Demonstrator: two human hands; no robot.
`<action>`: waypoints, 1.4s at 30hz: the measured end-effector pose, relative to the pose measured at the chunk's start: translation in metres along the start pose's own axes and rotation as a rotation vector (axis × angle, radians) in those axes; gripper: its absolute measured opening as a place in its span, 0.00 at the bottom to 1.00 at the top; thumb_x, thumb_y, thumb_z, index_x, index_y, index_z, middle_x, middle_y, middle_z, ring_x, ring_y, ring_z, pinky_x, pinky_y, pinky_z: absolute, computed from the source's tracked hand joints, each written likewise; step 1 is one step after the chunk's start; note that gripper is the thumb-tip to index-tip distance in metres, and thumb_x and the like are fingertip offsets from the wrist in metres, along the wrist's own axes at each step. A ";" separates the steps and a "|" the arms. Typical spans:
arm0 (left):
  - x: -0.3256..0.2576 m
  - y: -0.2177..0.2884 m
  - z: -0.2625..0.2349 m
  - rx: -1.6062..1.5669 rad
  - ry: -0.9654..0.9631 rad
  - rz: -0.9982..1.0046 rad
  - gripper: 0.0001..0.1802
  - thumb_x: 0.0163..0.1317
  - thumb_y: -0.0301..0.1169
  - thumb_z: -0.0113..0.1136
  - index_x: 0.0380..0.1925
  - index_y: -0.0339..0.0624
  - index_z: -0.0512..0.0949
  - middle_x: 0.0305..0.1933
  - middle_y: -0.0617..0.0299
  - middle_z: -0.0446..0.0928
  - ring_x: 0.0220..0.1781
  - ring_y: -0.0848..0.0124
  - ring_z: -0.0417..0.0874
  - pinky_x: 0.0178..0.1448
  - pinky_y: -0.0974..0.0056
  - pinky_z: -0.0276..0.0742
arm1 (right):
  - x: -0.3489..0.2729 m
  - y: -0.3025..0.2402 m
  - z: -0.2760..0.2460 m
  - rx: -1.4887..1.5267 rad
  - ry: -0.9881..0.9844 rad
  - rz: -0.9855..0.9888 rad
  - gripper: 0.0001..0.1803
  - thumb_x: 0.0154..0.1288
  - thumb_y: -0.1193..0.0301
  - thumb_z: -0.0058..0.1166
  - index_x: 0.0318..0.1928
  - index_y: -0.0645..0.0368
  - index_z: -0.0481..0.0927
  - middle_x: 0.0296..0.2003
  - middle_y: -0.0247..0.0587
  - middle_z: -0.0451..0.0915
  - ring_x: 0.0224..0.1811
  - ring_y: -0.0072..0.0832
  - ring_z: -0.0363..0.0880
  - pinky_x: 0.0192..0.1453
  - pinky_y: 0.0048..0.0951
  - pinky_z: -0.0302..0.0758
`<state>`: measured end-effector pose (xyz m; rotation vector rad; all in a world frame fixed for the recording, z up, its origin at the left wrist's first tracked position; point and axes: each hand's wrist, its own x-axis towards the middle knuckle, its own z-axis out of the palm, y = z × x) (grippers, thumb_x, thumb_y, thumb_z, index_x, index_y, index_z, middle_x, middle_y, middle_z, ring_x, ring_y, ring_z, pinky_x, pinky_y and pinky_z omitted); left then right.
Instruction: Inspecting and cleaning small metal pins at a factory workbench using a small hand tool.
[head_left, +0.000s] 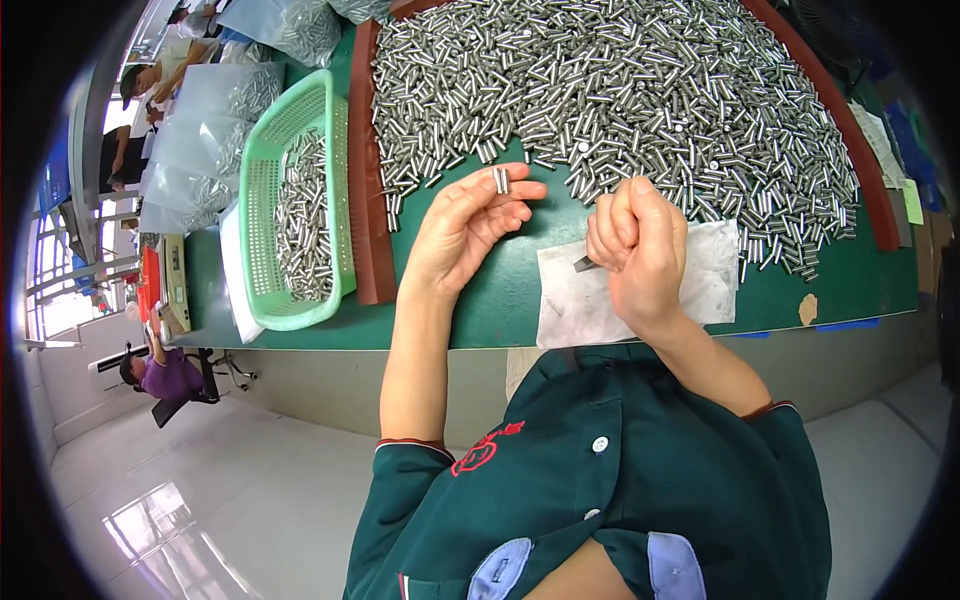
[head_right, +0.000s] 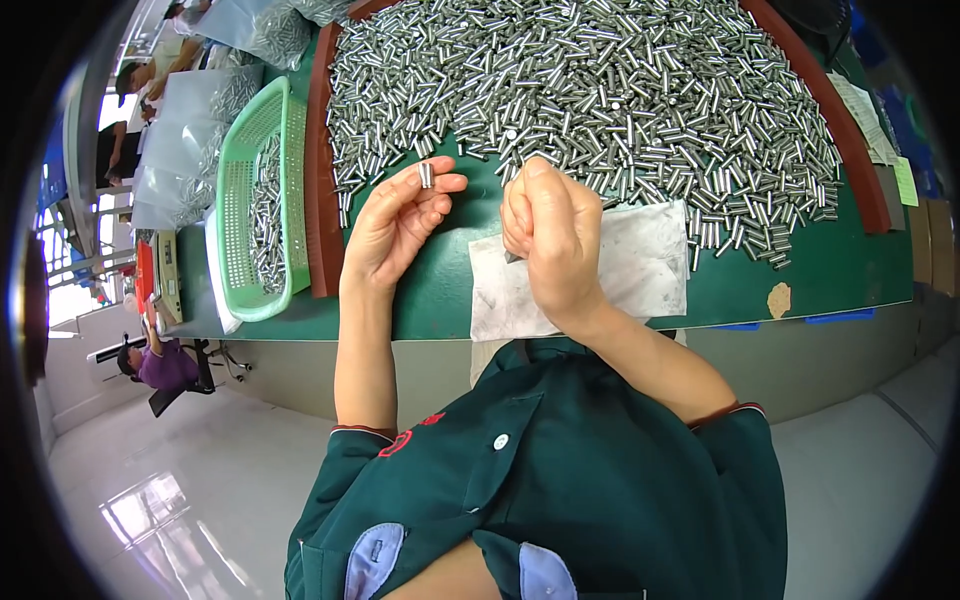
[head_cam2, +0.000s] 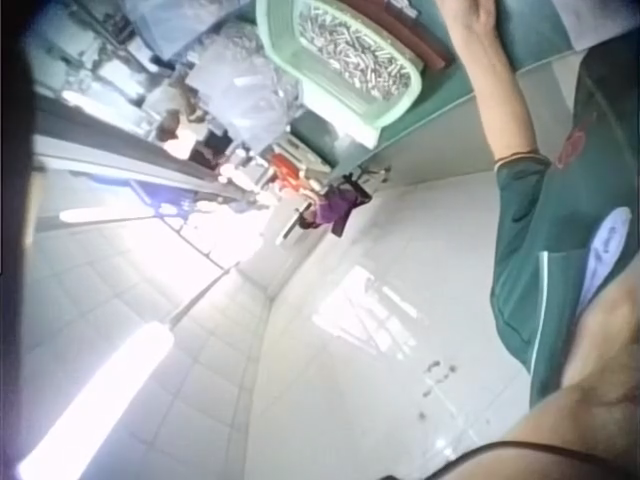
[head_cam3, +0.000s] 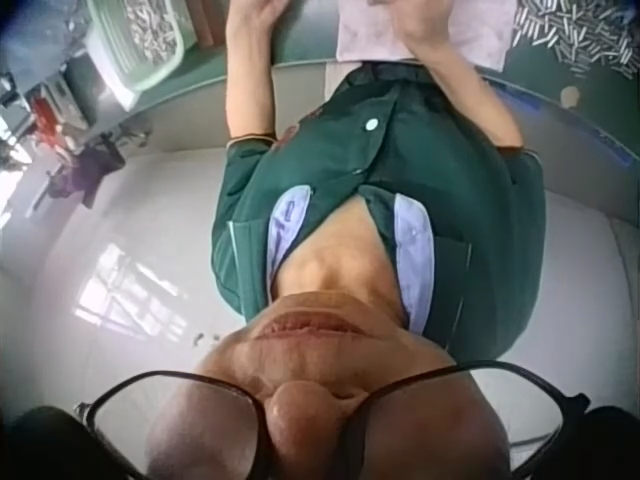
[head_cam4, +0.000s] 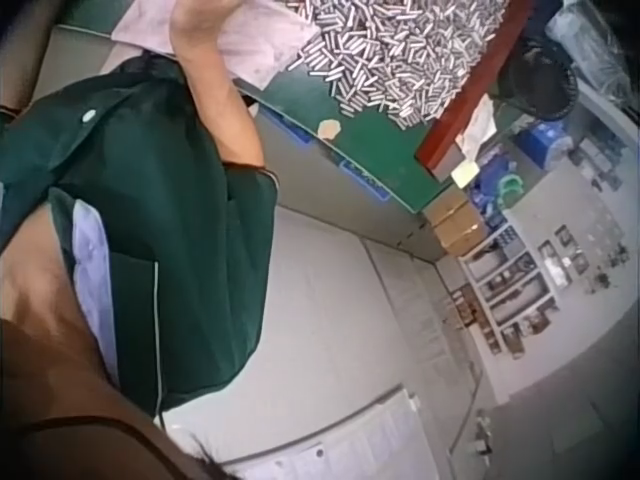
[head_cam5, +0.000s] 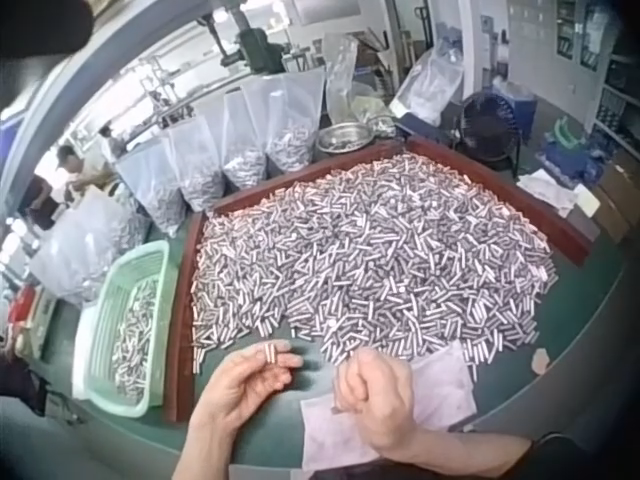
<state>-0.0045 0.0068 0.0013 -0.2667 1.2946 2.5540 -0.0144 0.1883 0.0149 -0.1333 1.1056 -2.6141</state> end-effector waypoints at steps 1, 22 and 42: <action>-0.001 0.000 0.001 -0.002 0.001 0.000 0.18 0.61 0.31 0.45 0.44 0.25 0.67 0.39 0.45 0.75 0.33 0.69 0.79 0.39 0.71 0.76 | 0.000 0.000 0.000 0.003 0.003 -0.003 0.20 0.65 0.66 0.31 0.15 0.57 0.56 0.10 0.28 0.55 0.11 0.13 0.48 0.15 0.18 0.47; -0.066 0.054 0.020 1.620 0.977 1.025 0.07 0.47 0.22 0.58 0.29 0.35 0.76 0.29 0.58 0.74 0.32 0.66 0.73 0.38 0.66 0.68 | -0.001 0.001 0.001 -0.012 0.002 0.000 0.20 0.65 0.66 0.30 0.15 0.55 0.55 0.10 0.28 0.54 0.11 0.14 0.46 0.15 0.18 0.47; -0.040 -0.021 0.040 1.708 0.331 0.664 0.04 0.47 0.20 0.54 0.22 0.37 0.69 0.24 0.58 0.69 0.27 0.62 0.68 0.34 0.63 0.63 | 0.000 0.001 -0.003 -0.058 0.024 0.001 0.20 0.66 0.64 0.28 0.15 0.54 0.54 0.09 0.29 0.52 0.10 0.15 0.44 0.14 0.19 0.46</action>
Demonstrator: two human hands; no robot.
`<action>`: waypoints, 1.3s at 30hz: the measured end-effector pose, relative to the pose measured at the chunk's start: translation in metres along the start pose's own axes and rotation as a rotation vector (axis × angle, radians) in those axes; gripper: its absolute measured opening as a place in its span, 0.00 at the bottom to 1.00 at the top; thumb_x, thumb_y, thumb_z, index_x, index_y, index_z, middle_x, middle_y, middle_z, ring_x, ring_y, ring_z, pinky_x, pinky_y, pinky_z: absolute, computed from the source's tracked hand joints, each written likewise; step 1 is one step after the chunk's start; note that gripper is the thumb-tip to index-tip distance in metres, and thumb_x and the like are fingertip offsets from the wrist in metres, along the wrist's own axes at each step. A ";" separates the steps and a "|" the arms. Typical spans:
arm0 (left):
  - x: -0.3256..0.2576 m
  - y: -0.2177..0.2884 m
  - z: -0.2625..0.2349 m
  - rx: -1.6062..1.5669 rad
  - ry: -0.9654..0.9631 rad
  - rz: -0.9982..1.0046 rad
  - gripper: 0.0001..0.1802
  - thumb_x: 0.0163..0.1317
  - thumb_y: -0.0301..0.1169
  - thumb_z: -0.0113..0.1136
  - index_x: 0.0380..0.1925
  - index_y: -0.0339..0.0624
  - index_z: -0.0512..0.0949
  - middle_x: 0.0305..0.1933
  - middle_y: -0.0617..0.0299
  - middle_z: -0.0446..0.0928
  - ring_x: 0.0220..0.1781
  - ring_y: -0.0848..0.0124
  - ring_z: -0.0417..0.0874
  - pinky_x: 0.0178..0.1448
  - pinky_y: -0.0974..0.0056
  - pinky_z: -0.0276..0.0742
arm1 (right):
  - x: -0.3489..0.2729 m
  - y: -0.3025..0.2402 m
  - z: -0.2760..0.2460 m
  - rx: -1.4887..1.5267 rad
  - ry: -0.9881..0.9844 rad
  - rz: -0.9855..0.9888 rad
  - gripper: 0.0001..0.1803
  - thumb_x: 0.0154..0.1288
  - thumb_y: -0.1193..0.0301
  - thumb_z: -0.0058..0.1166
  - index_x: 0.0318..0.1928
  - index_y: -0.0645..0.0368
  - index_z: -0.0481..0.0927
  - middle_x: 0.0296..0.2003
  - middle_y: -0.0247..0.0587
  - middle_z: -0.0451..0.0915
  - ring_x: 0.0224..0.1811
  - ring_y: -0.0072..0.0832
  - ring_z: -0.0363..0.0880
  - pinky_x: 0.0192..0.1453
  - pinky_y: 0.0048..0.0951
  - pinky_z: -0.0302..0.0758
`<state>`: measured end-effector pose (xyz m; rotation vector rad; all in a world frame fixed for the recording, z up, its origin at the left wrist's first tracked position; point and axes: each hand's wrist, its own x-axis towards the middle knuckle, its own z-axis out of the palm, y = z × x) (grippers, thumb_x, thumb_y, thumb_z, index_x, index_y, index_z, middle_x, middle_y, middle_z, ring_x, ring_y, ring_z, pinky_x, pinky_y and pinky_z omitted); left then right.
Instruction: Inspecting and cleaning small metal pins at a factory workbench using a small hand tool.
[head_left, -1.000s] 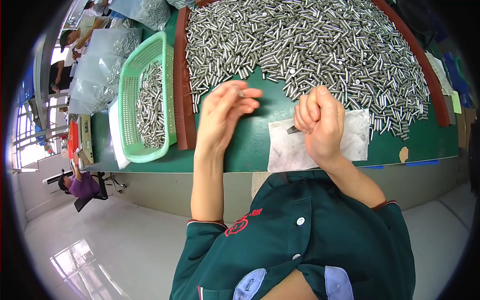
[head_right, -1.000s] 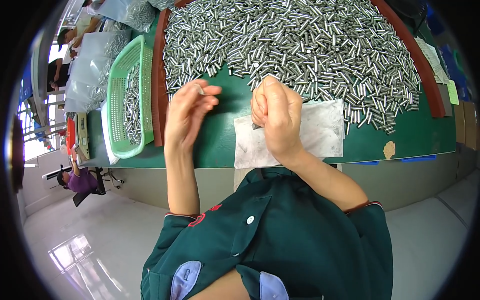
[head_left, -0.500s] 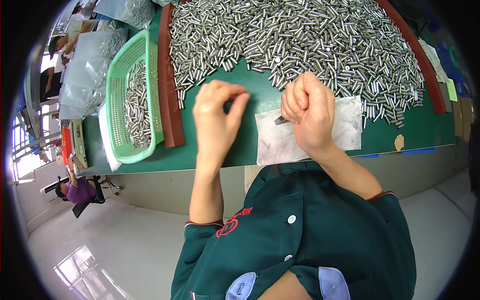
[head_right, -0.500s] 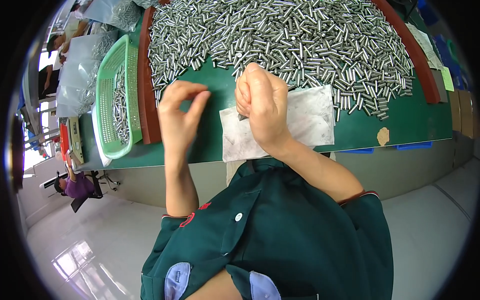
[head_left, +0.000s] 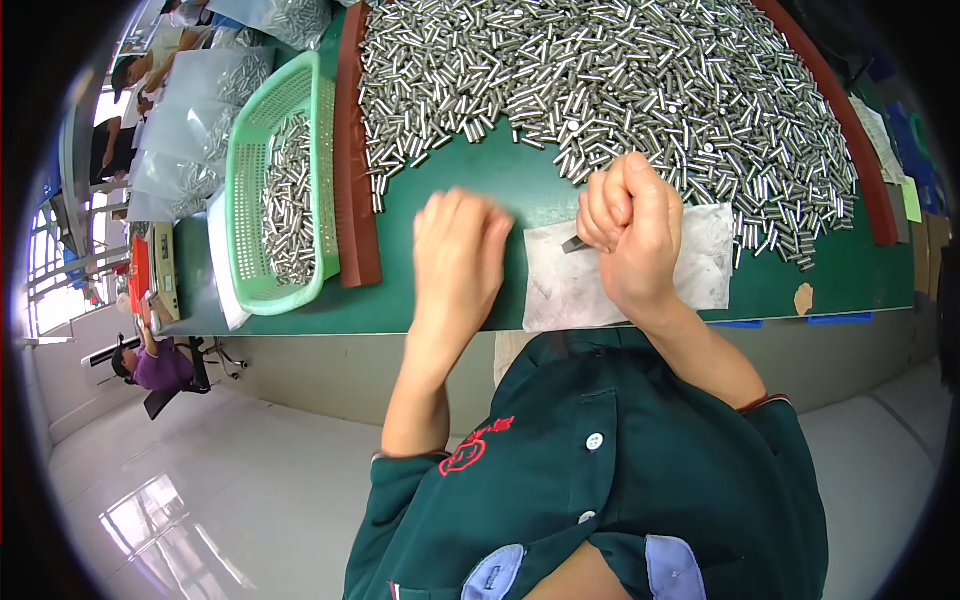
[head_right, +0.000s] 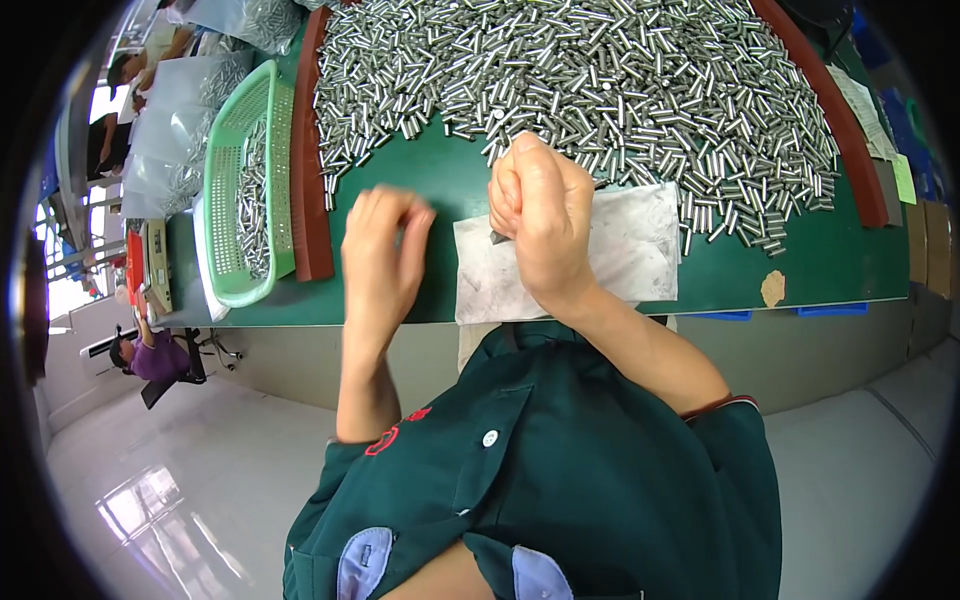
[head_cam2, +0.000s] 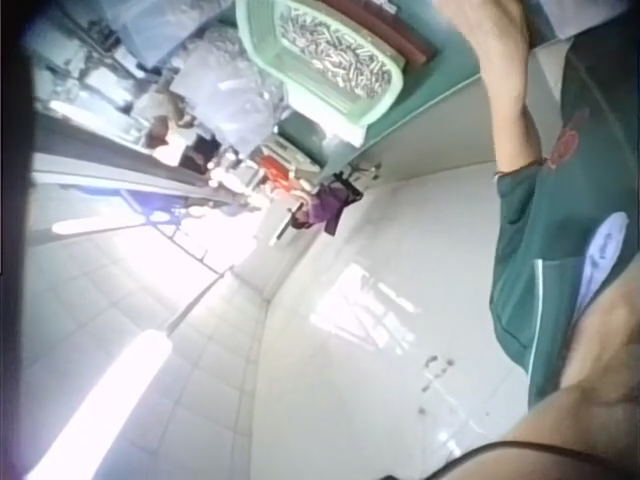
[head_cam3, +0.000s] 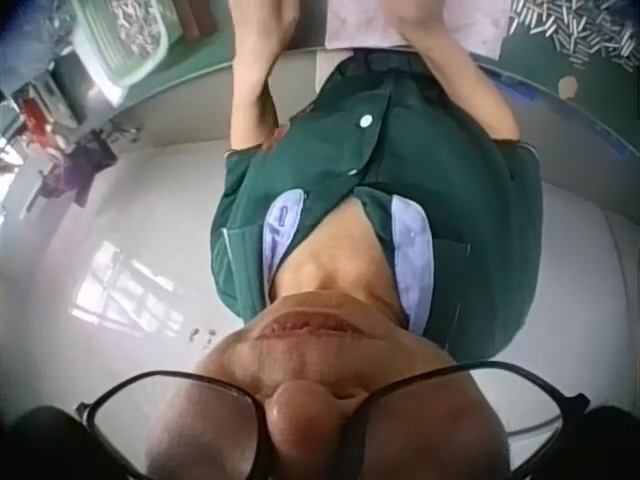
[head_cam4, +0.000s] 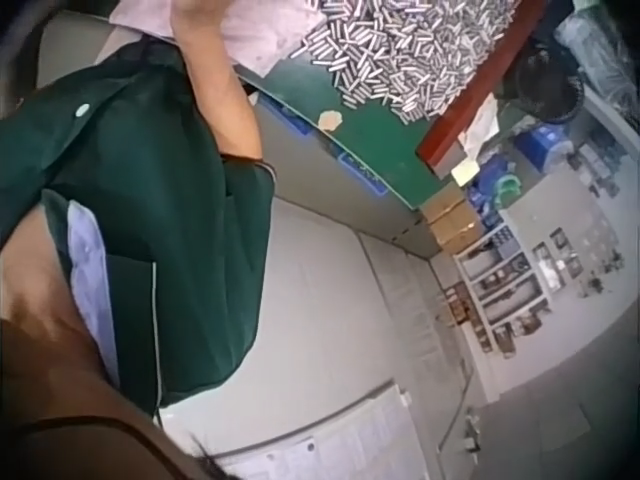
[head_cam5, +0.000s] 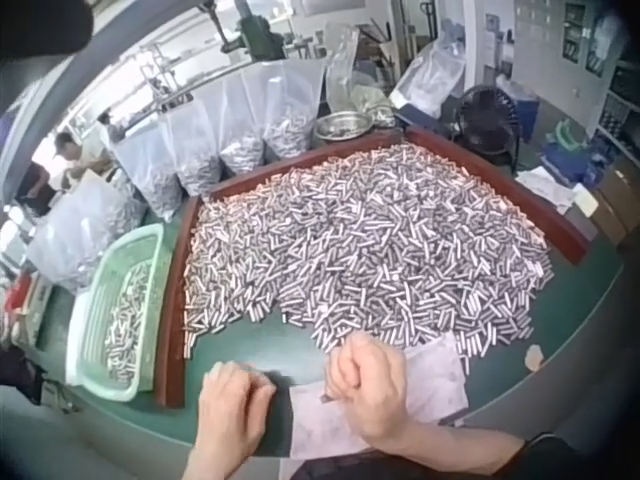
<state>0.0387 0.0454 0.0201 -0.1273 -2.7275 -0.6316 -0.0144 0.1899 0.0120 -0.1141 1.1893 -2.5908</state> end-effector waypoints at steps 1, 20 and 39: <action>-0.013 0.003 -0.018 -0.071 -0.098 -0.062 0.04 0.47 0.19 0.53 0.22 0.36 0.69 0.24 0.57 0.69 0.27 0.62 0.69 0.32 0.64 0.64 | 0.001 0.001 -0.003 0.004 0.011 -0.011 0.20 0.66 0.64 0.28 0.15 0.54 0.54 0.09 0.29 0.52 0.09 0.15 0.44 0.14 0.19 0.46; -0.071 0.006 -0.103 0.035 -0.333 -0.343 0.08 0.44 0.21 0.57 0.28 0.37 0.72 0.29 0.55 0.73 0.32 0.56 0.73 0.36 0.58 0.68 | -0.001 -0.004 0.001 0.039 -0.023 -0.027 0.20 0.65 0.68 0.30 0.14 0.57 0.55 0.10 0.29 0.55 0.12 0.14 0.48 0.15 0.19 0.47; 0.238 -0.051 0.067 0.034 0.081 0.122 0.34 0.44 0.55 0.56 0.48 0.45 0.68 0.49 0.52 0.64 0.55 0.55 0.62 0.55 0.50 0.59 | -0.008 -0.001 0.003 0.040 -0.044 -0.036 0.21 0.66 0.67 0.31 0.14 0.57 0.55 0.10 0.30 0.56 0.11 0.14 0.48 0.15 0.18 0.48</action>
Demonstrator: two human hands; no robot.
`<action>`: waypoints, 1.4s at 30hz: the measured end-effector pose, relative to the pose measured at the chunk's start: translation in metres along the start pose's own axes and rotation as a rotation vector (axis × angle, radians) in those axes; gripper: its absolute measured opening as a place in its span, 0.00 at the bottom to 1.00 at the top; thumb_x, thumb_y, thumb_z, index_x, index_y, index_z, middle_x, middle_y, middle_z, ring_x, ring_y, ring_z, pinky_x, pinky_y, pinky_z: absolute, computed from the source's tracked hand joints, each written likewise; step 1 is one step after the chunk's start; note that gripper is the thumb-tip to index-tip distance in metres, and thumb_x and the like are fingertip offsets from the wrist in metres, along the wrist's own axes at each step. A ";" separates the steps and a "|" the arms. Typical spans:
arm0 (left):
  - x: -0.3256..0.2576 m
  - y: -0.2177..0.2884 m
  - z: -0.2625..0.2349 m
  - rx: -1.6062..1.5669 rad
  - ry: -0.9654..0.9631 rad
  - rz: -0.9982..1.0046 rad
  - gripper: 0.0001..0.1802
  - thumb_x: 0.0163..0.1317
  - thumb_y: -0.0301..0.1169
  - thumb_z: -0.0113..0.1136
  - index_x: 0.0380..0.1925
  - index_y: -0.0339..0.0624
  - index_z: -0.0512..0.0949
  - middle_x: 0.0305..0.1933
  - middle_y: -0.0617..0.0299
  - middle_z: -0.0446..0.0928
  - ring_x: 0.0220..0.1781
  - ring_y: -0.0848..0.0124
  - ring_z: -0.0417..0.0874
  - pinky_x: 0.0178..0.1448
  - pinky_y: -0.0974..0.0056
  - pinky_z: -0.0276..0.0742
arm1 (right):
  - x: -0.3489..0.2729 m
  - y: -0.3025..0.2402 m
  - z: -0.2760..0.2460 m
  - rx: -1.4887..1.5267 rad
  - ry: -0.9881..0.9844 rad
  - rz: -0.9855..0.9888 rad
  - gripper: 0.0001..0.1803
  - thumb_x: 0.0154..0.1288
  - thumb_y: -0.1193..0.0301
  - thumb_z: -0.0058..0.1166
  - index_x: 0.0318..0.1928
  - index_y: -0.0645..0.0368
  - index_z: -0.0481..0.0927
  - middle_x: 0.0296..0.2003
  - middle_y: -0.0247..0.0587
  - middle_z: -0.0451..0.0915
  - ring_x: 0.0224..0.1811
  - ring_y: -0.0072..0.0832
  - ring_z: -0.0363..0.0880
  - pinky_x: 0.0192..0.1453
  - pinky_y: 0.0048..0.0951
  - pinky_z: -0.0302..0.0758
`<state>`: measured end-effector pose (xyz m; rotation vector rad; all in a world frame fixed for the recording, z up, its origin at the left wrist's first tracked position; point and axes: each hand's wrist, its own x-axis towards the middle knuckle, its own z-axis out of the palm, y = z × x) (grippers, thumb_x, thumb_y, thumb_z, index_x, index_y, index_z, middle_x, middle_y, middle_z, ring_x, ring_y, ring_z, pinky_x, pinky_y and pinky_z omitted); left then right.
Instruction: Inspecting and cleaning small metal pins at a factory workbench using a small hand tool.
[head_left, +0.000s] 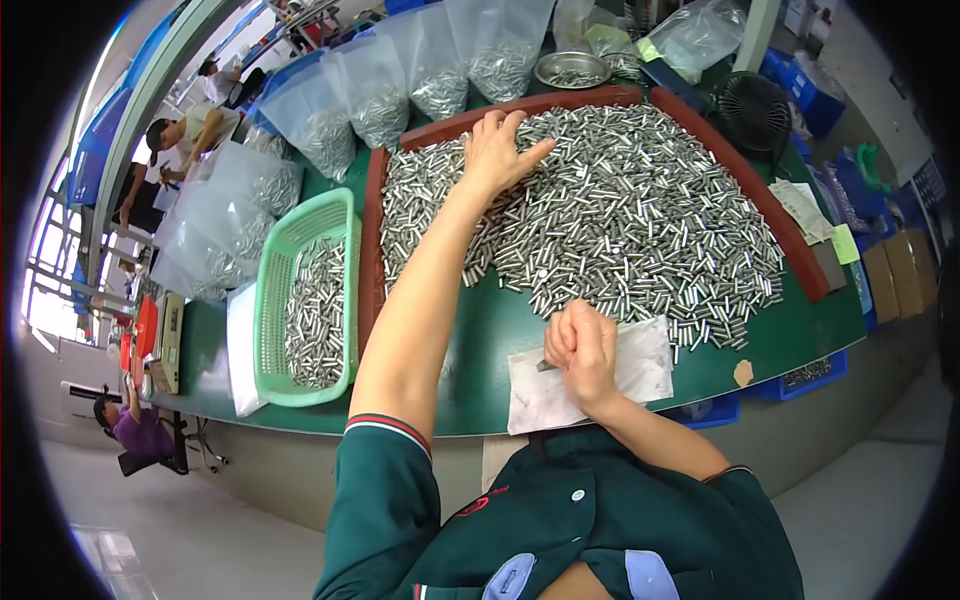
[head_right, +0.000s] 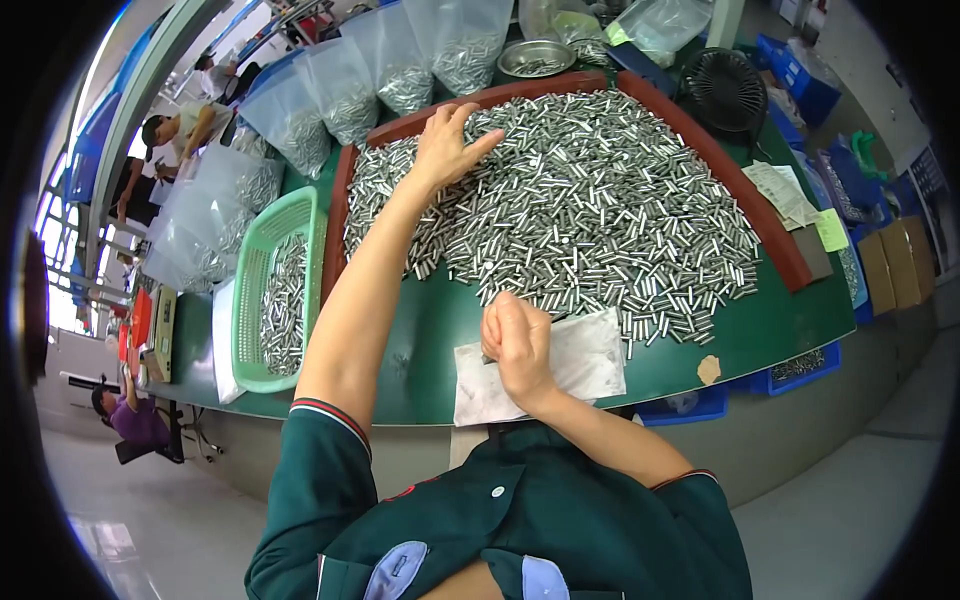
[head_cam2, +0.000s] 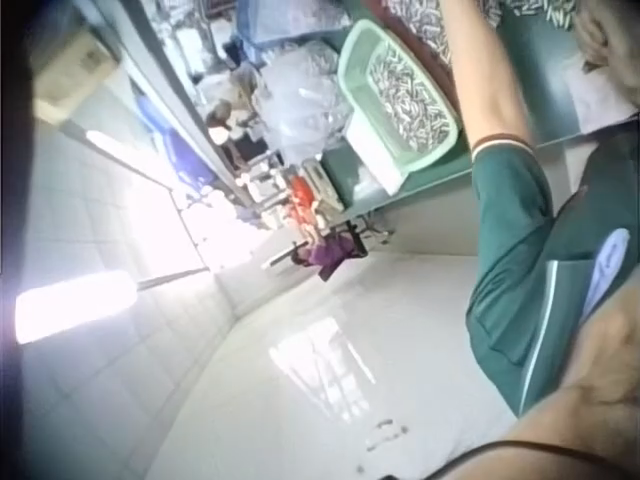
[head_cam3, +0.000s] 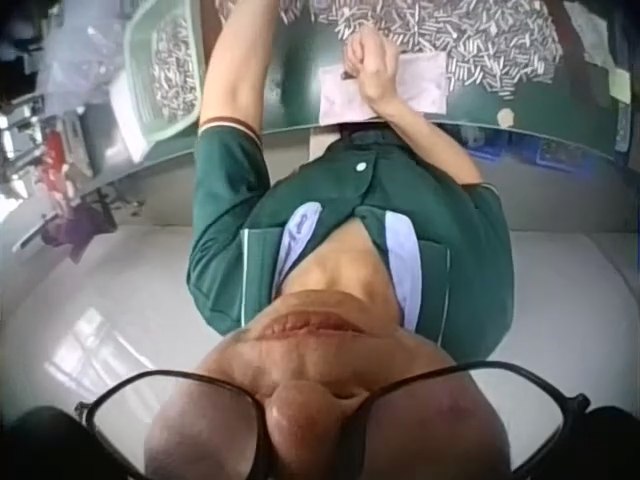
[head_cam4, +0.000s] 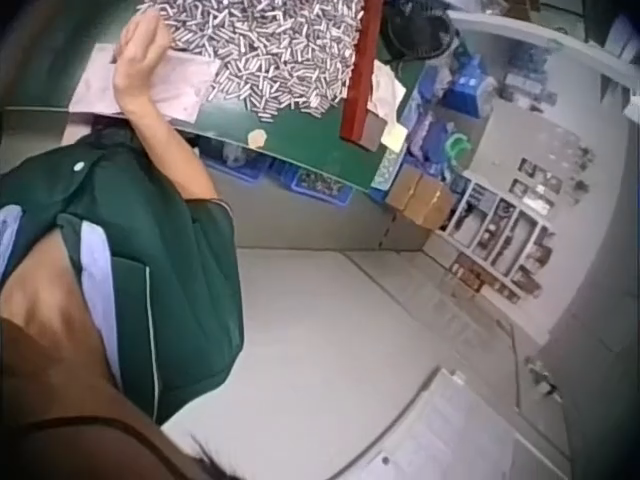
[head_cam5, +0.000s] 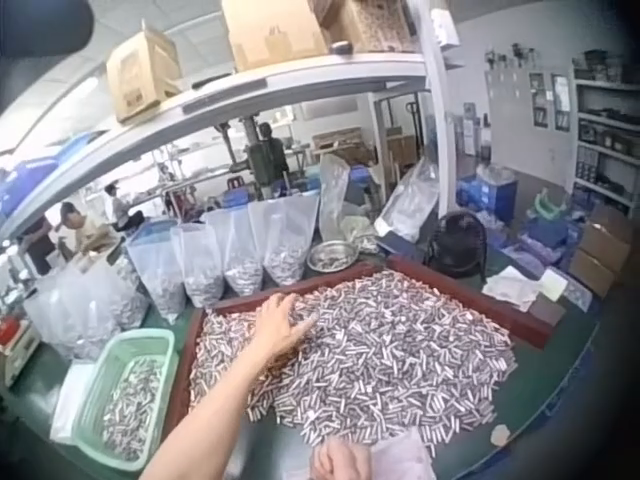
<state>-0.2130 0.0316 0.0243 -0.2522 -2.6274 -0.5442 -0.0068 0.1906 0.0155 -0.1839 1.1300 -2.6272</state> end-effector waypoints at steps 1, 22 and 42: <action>0.006 0.003 0.004 0.043 -0.075 -0.035 0.35 0.44 0.56 0.56 0.48 0.46 0.68 0.50 0.52 0.64 0.55 0.55 0.62 0.55 0.50 0.58 | -0.001 -0.001 0.001 0.028 0.000 0.016 0.21 0.66 0.67 0.32 0.14 0.57 0.55 0.10 0.29 0.56 0.11 0.14 0.49 0.15 0.18 0.48; -0.125 0.032 -0.043 0.111 -0.082 0.072 0.12 0.54 0.35 0.50 0.38 0.44 0.70 0.44 0.58 0.68 0.54 0.58 0.62 0.55 0.55 0.57 | 0.000 -0.002 -0.001 0.031 -0.011 0.026 0.20 0.66 0.66 0.33 0.14 0.56 0.56 0.10 0.28 0.56 0.12 0.13 0.49 0.15 0.18 0.47; -0.234 0.061 -0.077 0.196 -0.295 -0.208 0.33 0.55 0.46 0.47 0.59 0.47 0.55 0.65 0.55 0.47 0.66 0.57 0.46 0.64 0.48 0.41 | 0.003 0.000 0.000 0.010 -0.009 0.014 0.19 0.65 0.69 0.29 0.15 0.57 0.55 0.10 0.29 0.55 0.12 0.14 0.47 0.16 0.18 0.48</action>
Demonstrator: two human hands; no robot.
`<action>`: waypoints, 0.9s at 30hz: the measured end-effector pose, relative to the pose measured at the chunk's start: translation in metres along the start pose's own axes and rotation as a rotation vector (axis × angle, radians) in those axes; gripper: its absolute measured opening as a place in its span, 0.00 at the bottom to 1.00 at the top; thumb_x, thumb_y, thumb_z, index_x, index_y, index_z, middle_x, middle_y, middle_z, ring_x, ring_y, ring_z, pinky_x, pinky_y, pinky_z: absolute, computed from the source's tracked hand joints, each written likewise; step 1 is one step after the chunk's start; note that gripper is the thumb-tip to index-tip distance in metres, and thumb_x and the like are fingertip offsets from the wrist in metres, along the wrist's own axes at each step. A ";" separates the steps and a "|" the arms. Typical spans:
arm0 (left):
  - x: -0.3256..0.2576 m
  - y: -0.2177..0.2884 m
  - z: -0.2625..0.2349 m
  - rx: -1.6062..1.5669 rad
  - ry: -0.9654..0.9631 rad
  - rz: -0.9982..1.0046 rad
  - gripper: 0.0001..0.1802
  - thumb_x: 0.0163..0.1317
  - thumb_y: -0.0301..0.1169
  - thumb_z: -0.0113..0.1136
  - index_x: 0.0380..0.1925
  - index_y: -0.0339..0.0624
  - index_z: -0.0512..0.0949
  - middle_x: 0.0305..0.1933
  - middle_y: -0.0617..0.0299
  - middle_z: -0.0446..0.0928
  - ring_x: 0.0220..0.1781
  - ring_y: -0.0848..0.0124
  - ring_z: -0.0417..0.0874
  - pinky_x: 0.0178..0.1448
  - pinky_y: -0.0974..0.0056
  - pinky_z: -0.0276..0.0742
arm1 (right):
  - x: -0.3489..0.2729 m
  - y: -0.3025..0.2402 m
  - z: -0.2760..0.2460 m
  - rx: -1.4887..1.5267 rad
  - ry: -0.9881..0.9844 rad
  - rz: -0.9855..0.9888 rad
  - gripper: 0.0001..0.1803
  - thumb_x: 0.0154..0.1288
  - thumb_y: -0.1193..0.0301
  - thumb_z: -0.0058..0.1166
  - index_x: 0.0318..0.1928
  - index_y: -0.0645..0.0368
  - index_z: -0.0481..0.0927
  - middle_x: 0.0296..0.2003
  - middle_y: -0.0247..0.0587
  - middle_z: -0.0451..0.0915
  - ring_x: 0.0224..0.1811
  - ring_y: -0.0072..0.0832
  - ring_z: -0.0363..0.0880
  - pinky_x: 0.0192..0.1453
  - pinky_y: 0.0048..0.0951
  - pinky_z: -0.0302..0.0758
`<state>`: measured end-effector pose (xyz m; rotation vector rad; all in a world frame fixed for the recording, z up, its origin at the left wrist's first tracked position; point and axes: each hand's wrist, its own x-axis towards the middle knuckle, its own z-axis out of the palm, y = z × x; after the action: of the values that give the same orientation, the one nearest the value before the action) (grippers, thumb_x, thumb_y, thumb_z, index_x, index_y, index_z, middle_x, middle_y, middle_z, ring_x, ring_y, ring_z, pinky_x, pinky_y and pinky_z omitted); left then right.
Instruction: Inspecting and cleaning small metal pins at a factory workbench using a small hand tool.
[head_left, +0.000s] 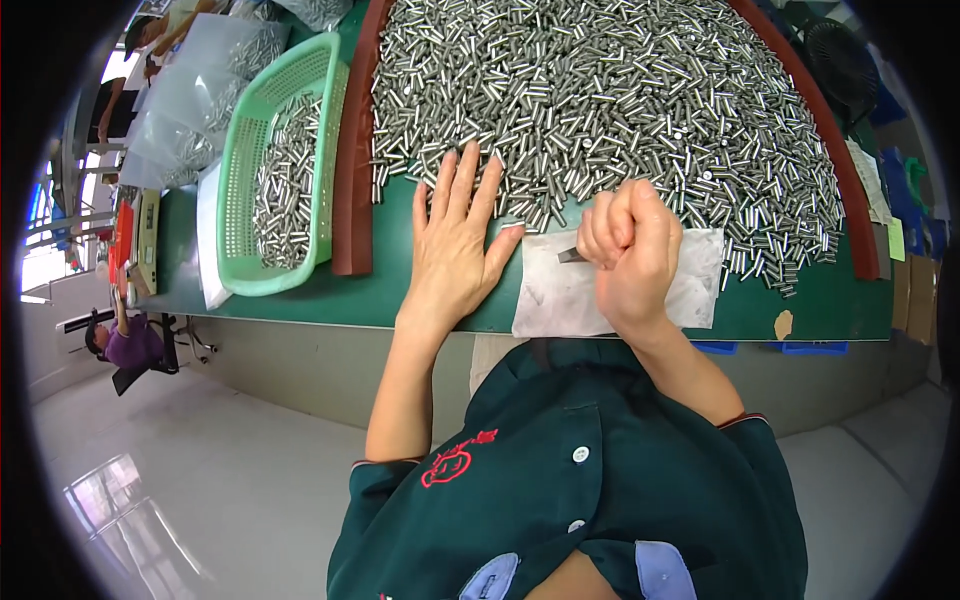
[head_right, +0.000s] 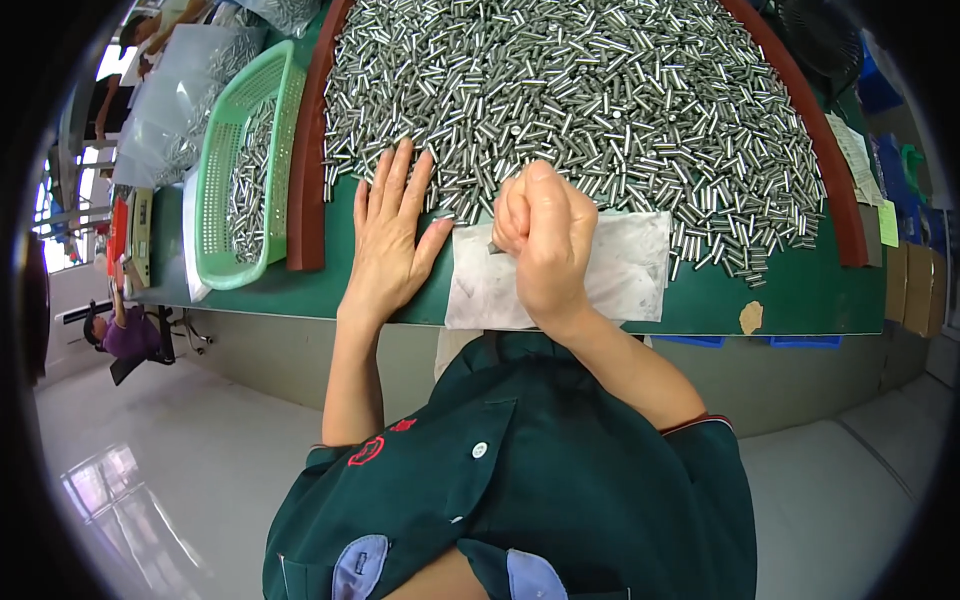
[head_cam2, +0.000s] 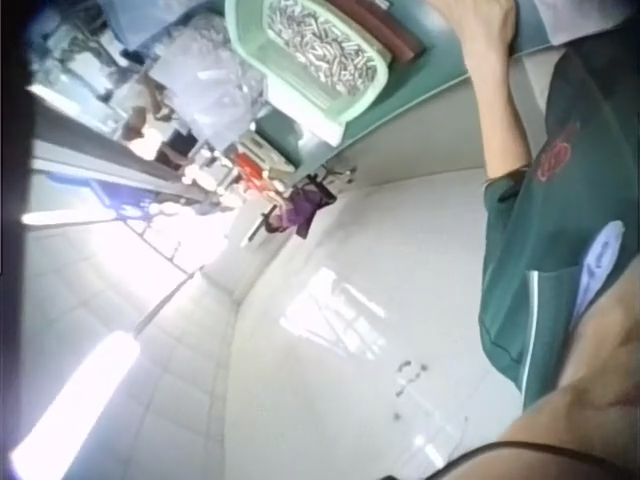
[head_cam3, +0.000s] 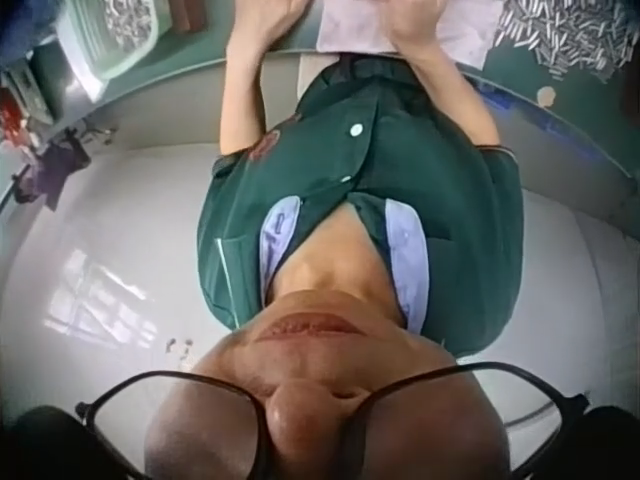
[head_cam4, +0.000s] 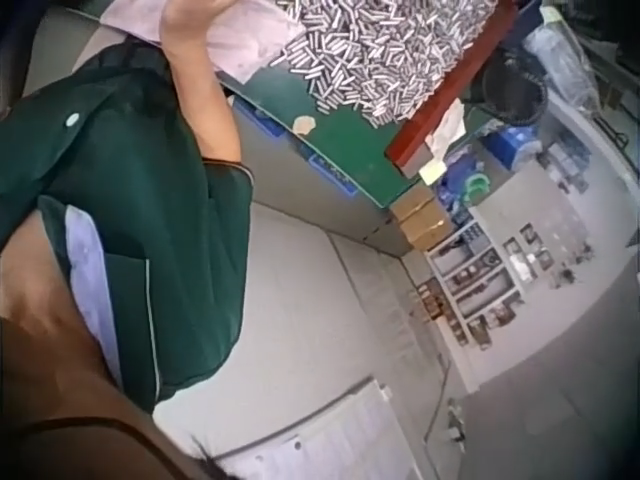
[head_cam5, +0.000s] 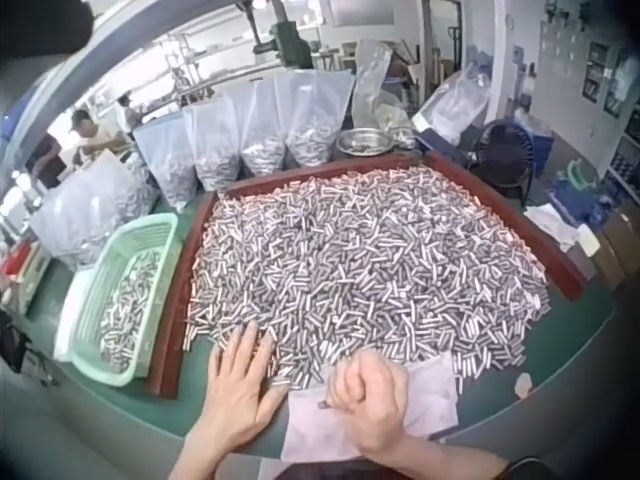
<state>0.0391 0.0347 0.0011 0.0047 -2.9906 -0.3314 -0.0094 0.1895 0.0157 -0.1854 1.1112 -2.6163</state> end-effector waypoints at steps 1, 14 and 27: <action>0.002 0.000 0.000 0.013 0.005 -0.002 0.32 0.55 0.46 0.47 0.59 0.47 0.56 0.65 0.55 0.47 0.67 0.57 0.46 0.64 0.47 0.40 | -0.001 0.000 0.001 -0.005 -0.009 -0.011 0.19 0.65 0.69 0.29 0.15 0.57 0.55 0.10 0.29 0.55 0.12 0.14 0.47 0.16 0.18 0.48; -0.026 -0.019 -0.018 -0.218 0.458 -0.160 0.07 0.46 0.19 0.56 0.29 0.35 0.74 0.27 0.59 0.71 0.29 0.68 0.72 0.34 0.68 0.67 | 0.001 0.003 -0.003 -0.030 -0.017 -0.043 0.20 0.65 0.67 0.30 0.14 0.55 0.54 0.09 0.29 0.54 0.12 0.14 0.46 0.15 0.18 0.46; -0.022 -0.003 0.003 -0.226 0.400 -0.334 0.10 0.39 0.26 0.64 0.20 0.38 0.71 0.17 0.61 0.66 0.22 0.64 0.68 0.29 0.61 0.64 | 0.001 0.004 -0.002 -0.024 -0.009 -0.019 0.20 0.65 0.66 0.29 0.14 0.55 0.54 0.08 0.30 0.54 0.11 0.15 0.46 0.15 0.19 0.47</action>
<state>0.0607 0.0323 -0.0050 0.4902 -2.5338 -0.6194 -0.0105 0.1879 0.0114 -0.2132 1.1435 -2.6177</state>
